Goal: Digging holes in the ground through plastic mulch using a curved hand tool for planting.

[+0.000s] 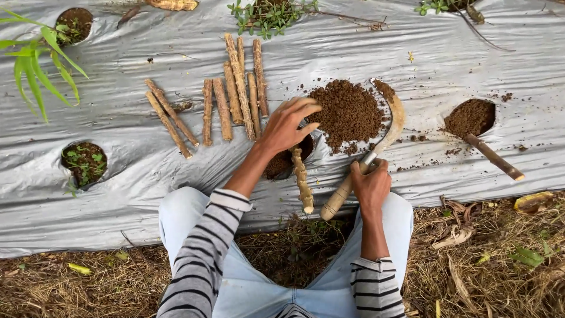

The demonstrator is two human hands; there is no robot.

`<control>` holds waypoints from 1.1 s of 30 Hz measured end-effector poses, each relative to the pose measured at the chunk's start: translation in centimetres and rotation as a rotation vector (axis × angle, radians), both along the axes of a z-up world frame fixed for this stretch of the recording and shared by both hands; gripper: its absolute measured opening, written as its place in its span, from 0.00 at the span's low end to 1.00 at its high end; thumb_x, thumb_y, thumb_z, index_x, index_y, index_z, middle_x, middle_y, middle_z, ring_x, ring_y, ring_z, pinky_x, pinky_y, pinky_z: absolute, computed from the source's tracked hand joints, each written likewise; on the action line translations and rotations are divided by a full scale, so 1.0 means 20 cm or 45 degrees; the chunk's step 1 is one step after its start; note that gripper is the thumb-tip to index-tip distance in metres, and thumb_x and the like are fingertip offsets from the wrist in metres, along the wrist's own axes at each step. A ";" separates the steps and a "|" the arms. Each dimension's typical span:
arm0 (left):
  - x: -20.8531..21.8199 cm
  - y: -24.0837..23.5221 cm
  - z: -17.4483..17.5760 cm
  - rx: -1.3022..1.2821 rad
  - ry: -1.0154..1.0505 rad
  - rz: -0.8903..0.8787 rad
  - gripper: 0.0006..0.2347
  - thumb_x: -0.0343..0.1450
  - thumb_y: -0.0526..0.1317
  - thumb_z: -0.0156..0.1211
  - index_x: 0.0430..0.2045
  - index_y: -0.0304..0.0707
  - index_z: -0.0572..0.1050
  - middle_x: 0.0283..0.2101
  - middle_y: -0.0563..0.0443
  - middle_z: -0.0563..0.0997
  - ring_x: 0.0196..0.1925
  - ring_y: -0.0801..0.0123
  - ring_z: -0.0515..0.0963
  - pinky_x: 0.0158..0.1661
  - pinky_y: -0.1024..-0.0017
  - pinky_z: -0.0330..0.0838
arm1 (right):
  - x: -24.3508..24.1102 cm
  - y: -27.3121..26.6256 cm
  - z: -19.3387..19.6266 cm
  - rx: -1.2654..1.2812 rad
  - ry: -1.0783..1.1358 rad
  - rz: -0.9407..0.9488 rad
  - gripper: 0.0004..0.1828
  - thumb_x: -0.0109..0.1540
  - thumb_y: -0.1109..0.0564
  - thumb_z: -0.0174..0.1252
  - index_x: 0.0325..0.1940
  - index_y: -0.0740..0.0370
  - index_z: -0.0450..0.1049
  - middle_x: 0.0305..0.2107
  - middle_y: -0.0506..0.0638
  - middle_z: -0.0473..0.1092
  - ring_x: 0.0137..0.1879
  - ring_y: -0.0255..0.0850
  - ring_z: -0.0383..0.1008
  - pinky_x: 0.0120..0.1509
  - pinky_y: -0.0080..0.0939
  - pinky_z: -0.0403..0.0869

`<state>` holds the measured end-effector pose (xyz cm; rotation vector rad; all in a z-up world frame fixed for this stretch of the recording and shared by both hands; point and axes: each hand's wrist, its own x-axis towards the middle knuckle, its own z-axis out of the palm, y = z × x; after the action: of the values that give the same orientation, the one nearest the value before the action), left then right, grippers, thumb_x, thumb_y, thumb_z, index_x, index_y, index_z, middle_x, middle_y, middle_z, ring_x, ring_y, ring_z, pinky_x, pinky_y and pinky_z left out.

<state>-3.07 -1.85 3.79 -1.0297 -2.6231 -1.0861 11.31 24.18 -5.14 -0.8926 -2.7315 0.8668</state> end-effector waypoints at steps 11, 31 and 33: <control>-0.13 0.09 -0.20 -0.326 0.118 -0.196 0.10 0.74 0.37 0.62 0.49 0.42 0.80 0.57 0.45 0.78 0.61 0.54 0.74 0.60 0.55 0.68 | -0.15 0.17 0.05 0.202 -0.300 0.202 0.35 0.50 0.34 0.67 0.43 0.68 0.76 0.35 0.73 0.74 0.46 0.72 0.77 0.50 0.67 0.75; -0.13 0.32 -0.10 -0.339 0.295 -0.281 0.27 0.71 0.59 0.63 0.66 0.63 0.68 0.70 0.49 0.67 0.66 0.55 0.73 0.66 0.49 0.62 | -0.14 0.22 0.07 -0.158 -0.156 0.218 0.28 0.51 0.41 0.70 0.39 0.67 0.75 0.29 0.71 0.76 0.44 0.71 0.78 0.48 0.65 0.75; -0.17 0.48 -0.13 -0.333 0.341 -0.304 0.33 0.69 0.64 0.64 0.69 0.64 0.63 0.71 0.48 0.64 0.71 0.54 0.68 0.70 0.45 0.59 | -0.14 0.22 0.11 -0.234 -0.101 0.218 0.26 0.51 0.44 0.71 0.37 0.68 0.74 0.24 0.69 0.75 0.42 0.70 0.78 0.44 0.64 0.75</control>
<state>-6.39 7.78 1.24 -1.4590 -2.5129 -0.5950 8.45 28.57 -2.90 -0.7457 -2.8659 1.1536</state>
